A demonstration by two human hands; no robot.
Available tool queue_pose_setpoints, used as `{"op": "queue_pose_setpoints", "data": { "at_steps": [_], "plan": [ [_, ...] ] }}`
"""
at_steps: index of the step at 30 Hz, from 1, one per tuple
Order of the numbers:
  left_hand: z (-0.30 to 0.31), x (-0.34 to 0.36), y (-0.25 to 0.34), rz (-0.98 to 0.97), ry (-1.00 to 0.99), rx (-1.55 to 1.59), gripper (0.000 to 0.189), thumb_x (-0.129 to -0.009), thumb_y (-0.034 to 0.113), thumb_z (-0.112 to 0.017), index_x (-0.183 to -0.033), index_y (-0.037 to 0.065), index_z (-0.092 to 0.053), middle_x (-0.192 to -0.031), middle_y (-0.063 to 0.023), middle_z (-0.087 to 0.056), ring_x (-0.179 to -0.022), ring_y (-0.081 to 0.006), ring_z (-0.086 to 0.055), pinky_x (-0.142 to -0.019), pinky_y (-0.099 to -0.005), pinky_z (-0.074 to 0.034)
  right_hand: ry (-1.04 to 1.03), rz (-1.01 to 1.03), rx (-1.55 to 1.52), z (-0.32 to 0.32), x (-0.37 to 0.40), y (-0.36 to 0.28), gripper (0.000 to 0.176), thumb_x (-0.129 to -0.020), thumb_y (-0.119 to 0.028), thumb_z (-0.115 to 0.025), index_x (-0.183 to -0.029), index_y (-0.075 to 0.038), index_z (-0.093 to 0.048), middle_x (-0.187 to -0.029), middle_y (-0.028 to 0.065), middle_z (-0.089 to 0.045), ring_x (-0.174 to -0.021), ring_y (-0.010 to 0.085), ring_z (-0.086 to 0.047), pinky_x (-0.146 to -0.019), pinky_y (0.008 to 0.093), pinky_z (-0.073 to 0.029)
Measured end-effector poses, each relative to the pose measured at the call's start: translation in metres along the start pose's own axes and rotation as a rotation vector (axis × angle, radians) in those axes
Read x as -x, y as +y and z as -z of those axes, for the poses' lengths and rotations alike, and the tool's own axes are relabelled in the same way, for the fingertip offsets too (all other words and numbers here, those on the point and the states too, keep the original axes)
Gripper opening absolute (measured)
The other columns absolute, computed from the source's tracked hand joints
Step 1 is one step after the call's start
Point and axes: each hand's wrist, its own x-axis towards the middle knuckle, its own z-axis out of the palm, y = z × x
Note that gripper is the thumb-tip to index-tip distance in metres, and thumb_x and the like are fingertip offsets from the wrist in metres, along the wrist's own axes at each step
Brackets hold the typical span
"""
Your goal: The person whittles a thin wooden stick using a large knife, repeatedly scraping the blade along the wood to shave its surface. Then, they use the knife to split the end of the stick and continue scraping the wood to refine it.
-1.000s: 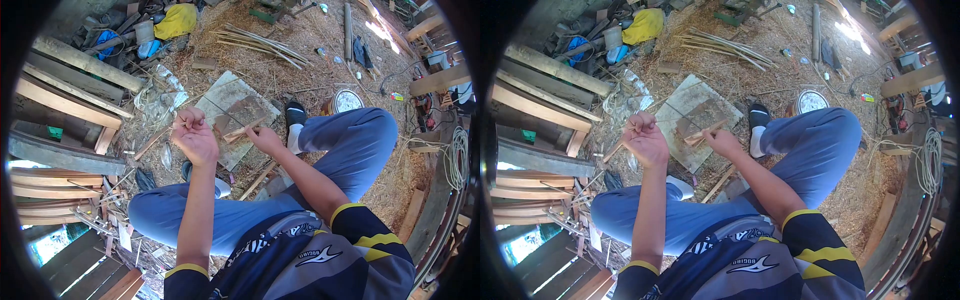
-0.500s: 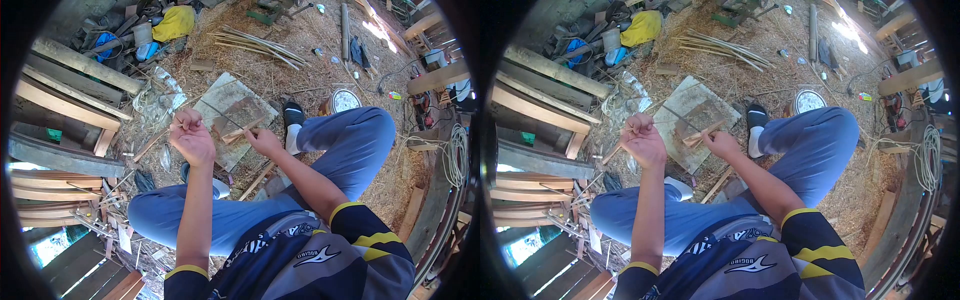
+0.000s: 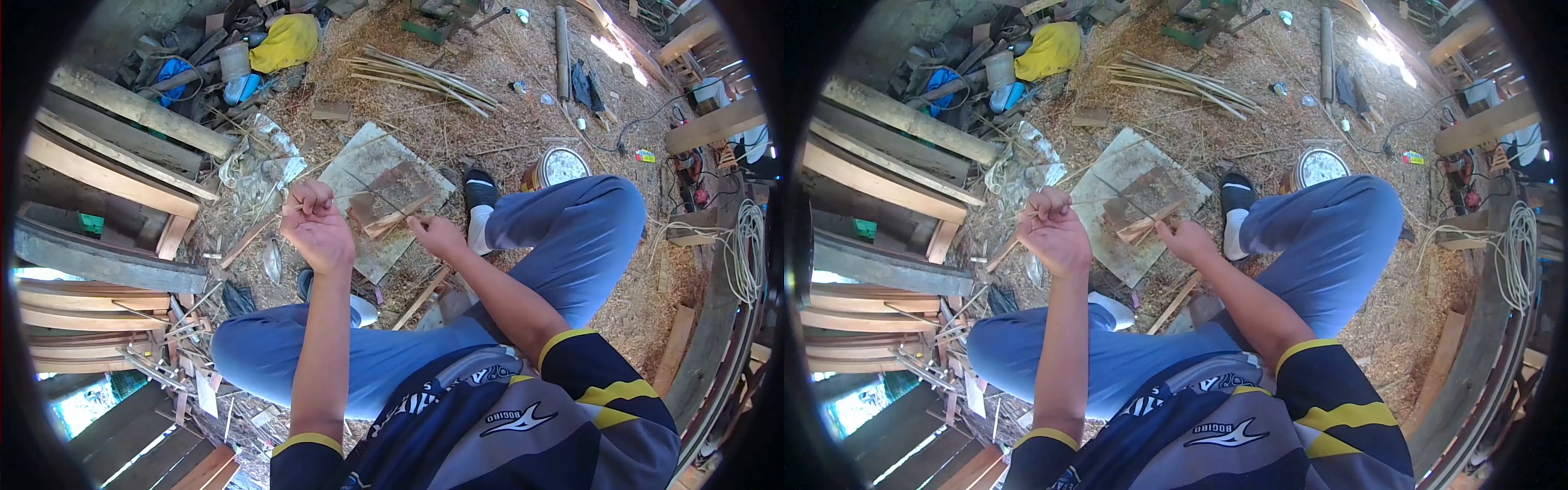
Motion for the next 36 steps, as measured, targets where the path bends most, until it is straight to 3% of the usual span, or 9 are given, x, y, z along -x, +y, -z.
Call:
{"op": "queue_pose_setpoints", "data": {
  "at_steps": [6, 9, 12, 18, 24, 27, 36],
  "plan": [
    [-0.004, 0.003, 0.005, 0.003, 0.006, -0.004, 0.036, -0.102, 0.036, -0.045, -0.081, 0.010, -0.033, -0.079, -0.0036, -0.029, -0.076, -0.0174, -0.028, -0.073, -0.0333, -0.027, 0.014, -0.016, 0.057, 0.003, -0.003, 0.007, 0.074, -0.100, -0.068, -0.046, -0.110, -0.003, -0.079, -0.094, 0.0263, -0.076, -0.098, 0.0425, -0.074, -0.093, 0.0498, -0.056],
    [-0.001, 0.003, 0.002, 0.010, 0.017, -0.035, 0.038, -0.103, 0.039, -0.044, -0.080, 0.011, -0.033, -0.079, -0.0037, -0.030, -0.077, -0.0178, -0.029, -0.075, -0.0341, -0.028, 0.051, 0.122, -0.010, -0.001, 0.008, 0.000, 0.078, -0.099, -0.069, -0.046, -0.108, 0.001, -0.079, -0.099, 0.0287, -0.075, -0.101, 0.0450, -0.073, -0.095, 0.0507, -0.055],
    [0.005, 0.005, 0.008, 0.022, -0.006, -0.017, 0.038, -0.104, 0.040, -0.043, -0.081, 0.011, -0.034, -0.079, -0.0035, -0.031, -0.078, -0.0185, -0.031, -0.076, -0.0349, -0.029, 0.008, -0.064, 0.004, -0.005, -0.007, 0.010, 0.079, -0.099, -0.070, -0.046, -0.107, 0.002, -0.078, -0.100, 0.0290, -0.075, -0.103, 0.0468, -0.072, -0.096, 0.0512, -0.054],
    [-0.004, 0.005, 0.006, 0.011, 0.103, -0.028, 0.035, -0.109, 0.039, -0.044, -0.088, 0.011, -0.040, -0.085, -0.0025, -0.036, -0.081, -0.0185, -0.037, -0.081, -0.0351, -0.033, 0.053, -0.054, -0.029, -0.009, 0.003, -0.009, 0.079, -0.099, -0.072, -0.046, -0.106, -0.001, -0.079, -0.097, 0.0285, -0.075, -0.099, 0.0460, -0.073, -0.092, 0.0509, -0.055],
    [-0.009, 0.007, 0.006, 0.009, 0.143, -0.023, 0.032, -0.109, 0.038, -0.046, -0.090, 0.012, -0.042, -0.087, -0.0017, -0.038, -0.084, -0.0172, -0.038, -0.083, -0.0348, -0.034, 0.052, 0.224, -0.175, 0.009, 0.039, -0.071, 0.067, -0.101, -0.062, -0.051, -0.106, -0.001, -0.080, -0.096, 0.0275, -0.075, -0.095, 0.0443, -0.074, -0.086, 0.0493, -0.057],
    [-0.010, 0.007, 0.009, 0.006, 0.132, -0.036, 0.032, -0.108, 0.038, -0.046, -0.090, 0.012, -0.042, -0.086, -0.0018, -0.038, -0.083, -0.0171, -0.037, -0.083, -0.0348, -0.034, 0.031, 0.212, -0.192, 0.003, 0.034, -0.064, 0.066, -0.101, -0.062, -0.052, -0.106, -0.002, -0.080, -0.097, 0.0266, -0.076, -0.095, 0.0443, -0.074, -0.085, 0.0490, -0.057],
    [-0.008, 0.001, 0.004, 0.006, 0.073, -0.011, 0.031, -0.108, 0.036, -0.047, -0.089, 0.012, -0.042, -0.087, -0.0021, -0.038, -0.085, -0.0165, -0.036, -0.083, -0.0339, -0.032, -0.015, -0.080, -0.025, -0.005, -0.009, 0.002, 0.073, -0.099, -0.067, -0.050, -0.111, -0.001, -0.078, -0.098, 0.0279, -0.075, -0.095, 0.0438, -0.074, -0.089, 0.0489, -0.055]
  ]
}}
